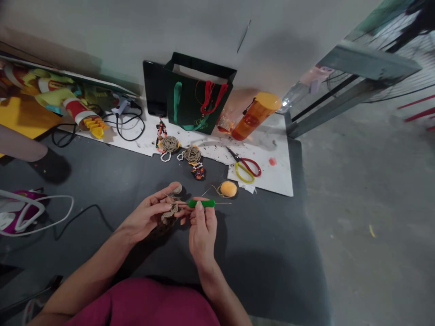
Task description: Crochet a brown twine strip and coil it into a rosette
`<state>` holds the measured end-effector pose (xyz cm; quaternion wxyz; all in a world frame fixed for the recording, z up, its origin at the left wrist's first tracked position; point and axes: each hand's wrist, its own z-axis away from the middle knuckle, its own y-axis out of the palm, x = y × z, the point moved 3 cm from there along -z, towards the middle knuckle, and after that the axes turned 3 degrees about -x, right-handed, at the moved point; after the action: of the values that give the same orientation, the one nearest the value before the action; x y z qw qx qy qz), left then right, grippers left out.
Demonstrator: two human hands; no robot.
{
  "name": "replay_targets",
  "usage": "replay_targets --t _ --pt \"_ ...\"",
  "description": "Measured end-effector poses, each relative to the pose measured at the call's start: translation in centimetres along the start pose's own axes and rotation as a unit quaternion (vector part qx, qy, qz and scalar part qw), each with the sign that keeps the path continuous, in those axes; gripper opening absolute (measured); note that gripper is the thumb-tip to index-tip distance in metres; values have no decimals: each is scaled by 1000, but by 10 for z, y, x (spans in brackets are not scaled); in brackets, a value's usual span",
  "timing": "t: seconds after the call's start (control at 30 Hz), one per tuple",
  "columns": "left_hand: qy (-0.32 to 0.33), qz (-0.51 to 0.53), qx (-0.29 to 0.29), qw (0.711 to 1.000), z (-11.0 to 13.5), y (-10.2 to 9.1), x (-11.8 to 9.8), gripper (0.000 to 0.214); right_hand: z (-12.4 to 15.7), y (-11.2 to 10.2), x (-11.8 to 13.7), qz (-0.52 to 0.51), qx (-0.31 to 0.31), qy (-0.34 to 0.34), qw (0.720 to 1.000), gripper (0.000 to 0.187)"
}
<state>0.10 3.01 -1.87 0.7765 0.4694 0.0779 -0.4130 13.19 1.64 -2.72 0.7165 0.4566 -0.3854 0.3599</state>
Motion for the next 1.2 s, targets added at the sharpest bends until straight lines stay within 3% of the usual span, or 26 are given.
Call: replay_targets --t 0.7,1.2 --pt "-2 17 -11 1000 -3 -3 0 60 -2 -1 1 -57 -21 42 997 17" --pt "-48 39 47 997 -8 -7 8 63 -2 0 0 -46 -8 19 999 16"
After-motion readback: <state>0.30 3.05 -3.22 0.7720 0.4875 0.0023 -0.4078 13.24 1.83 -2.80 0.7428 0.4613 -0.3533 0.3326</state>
